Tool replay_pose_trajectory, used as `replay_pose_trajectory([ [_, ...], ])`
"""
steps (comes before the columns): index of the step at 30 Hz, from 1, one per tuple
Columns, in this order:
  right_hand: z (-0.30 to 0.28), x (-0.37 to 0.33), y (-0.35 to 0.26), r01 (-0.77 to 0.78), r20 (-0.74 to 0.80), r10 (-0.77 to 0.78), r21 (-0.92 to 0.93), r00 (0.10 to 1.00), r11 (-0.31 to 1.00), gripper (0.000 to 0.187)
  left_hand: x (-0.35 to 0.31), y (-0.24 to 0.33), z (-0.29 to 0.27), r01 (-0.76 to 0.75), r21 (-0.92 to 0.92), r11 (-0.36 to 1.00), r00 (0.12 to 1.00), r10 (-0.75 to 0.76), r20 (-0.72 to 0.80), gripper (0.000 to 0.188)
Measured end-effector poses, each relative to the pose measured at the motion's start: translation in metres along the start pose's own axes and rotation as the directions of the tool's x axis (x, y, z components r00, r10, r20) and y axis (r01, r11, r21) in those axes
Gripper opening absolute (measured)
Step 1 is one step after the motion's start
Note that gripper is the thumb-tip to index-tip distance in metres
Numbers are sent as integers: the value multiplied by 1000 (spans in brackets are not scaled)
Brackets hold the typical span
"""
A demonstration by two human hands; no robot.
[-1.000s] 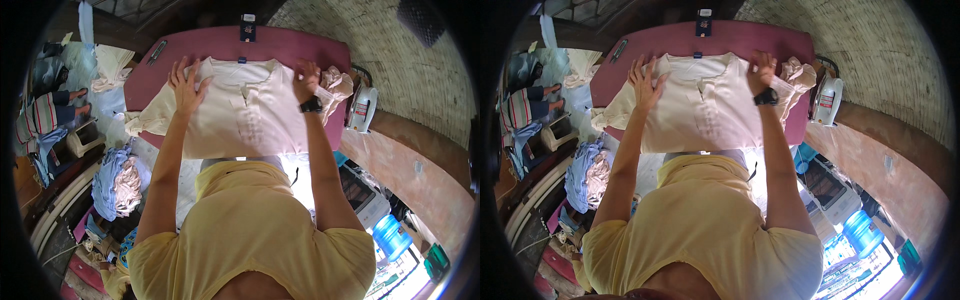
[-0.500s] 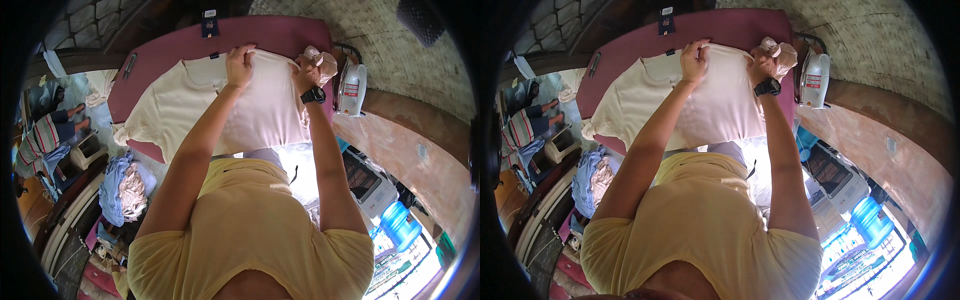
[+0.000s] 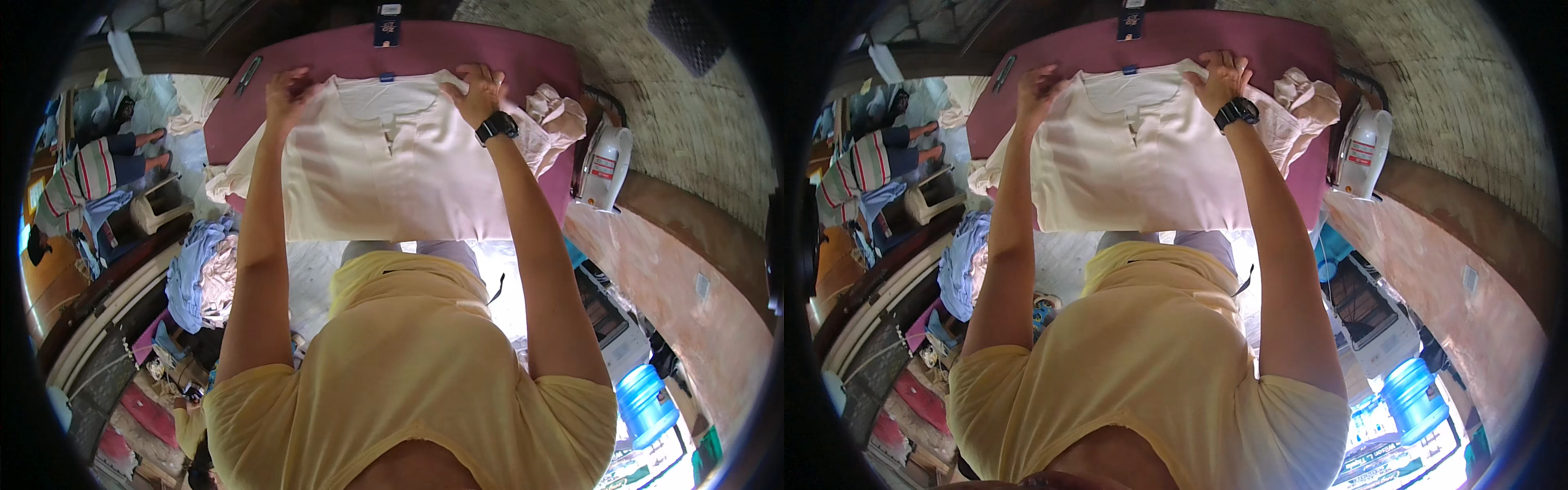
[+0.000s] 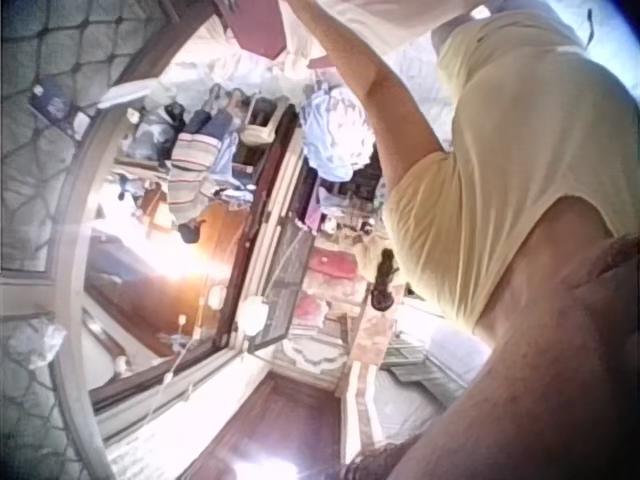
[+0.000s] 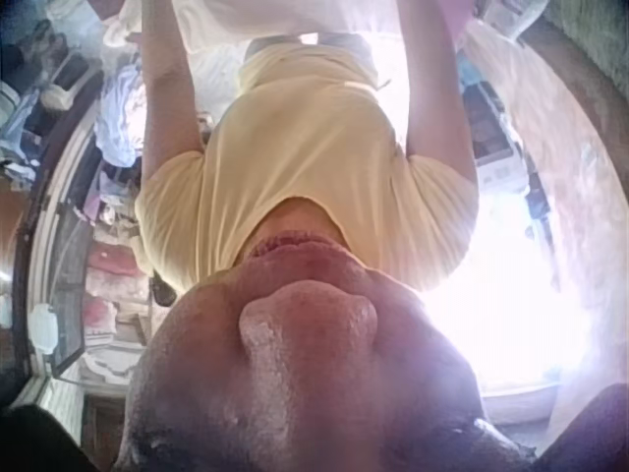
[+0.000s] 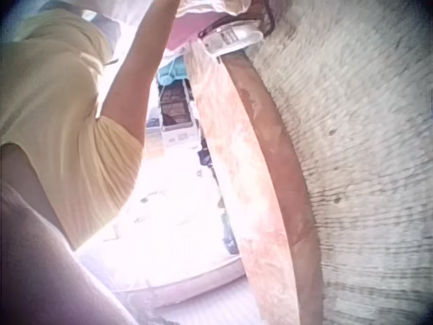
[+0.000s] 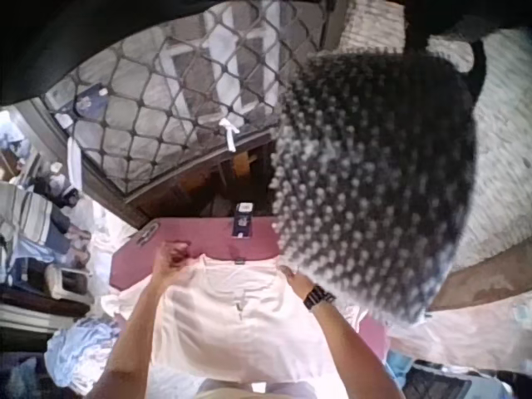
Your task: The person irons a light-colored shirt on an ironing board, smoothing the fabric by hand and using an iron to press the body and sleeves before lifting and inspecting the garment.
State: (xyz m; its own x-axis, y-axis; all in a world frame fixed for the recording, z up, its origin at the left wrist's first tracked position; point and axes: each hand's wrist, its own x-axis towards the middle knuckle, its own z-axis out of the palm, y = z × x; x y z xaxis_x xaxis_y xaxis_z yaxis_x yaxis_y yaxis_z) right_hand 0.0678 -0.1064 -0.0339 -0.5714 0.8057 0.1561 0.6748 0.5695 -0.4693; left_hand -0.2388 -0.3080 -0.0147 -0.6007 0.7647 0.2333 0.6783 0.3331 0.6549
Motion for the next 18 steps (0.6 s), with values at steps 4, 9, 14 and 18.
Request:
replay_pose_trajectory([
  [4, 10, 7, -21, -158, -138, 153, -31, 979, 987, 32, -10, -2, 19, 82, 280, 957, 997, -75, -34, 46],
  [9, 31, -1, -65, 192, -340, -168, 36, 925, 981, 26, -9, -25, -19, 235, -380, 894, 971, -232, 55, 32],
  [14, 87, 5, -160, 126, 36, -134, 164, 990, 978, 15, -38, -109, -77, 249, 30, 968, 956, -251, 149, 27],
  [18, 101, 7, -196, -24, 134, 5, 140, 991, 990, 17, -66, -95, -83, 143, 273, 951, 981, -173, 89, 30],
])
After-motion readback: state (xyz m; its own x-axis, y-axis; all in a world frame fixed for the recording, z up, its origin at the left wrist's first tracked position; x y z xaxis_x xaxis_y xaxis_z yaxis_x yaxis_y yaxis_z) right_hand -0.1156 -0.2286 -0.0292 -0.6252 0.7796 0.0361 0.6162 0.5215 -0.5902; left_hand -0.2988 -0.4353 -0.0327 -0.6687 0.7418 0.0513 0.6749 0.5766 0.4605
